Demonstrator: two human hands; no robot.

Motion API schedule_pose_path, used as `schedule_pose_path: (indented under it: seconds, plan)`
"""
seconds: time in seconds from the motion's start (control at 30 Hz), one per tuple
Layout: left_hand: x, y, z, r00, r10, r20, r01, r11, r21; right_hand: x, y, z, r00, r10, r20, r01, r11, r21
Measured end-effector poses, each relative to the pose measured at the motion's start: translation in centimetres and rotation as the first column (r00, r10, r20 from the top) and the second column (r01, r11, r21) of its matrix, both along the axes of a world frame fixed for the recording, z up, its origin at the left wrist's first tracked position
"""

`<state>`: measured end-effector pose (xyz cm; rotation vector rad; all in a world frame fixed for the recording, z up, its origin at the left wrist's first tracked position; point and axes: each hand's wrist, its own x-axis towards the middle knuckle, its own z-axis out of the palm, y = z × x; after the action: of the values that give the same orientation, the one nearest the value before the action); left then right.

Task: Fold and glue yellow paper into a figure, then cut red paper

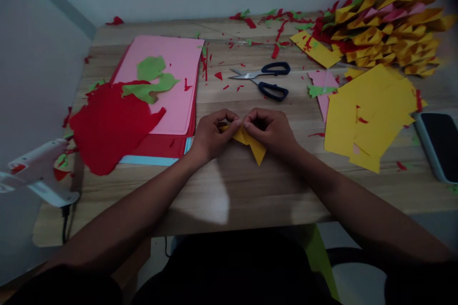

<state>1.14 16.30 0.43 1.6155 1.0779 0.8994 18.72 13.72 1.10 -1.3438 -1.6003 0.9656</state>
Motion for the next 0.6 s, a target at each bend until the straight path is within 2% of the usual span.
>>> schedule_pose_path:
  seconds: [0.17, 0.3, 0.43, 0.6]
  plan:
    - [-0.25, 0.27, 0.09, 0.998, 0.037, 0.045, -0.034, 0.997, -0.072, 0.05, -0.01, 0.02, 0.999, -0.028, -0.024, 0.028, 1.0, 0.005]
    - [-0.5, 0.31, 0.26, 0.996, -0.017, 0.085, 0.023, 0.997, -0.073, 0.12, -0.06, -0.1, 0.997, -0.054, -0.052, 0.053, 0.999, -0.006]
    - [-0.57, 0.29, 0.24, 0.998, -0.05, 0.037, 0.051, 0.998, -0.039, 0.21, -0.02, -0.25, 0.996, -0.067, -0.053, 0.068, 0.998, 0.008]
    - [-0.48, 0.27, 0.27, 0.999, -0.031, 0.012, 0.032, 0.995, -0.098, 0.33, 0.0, -0.06, 0.998, -0.035, -0.047, 0.034, 0.999, -0.02]
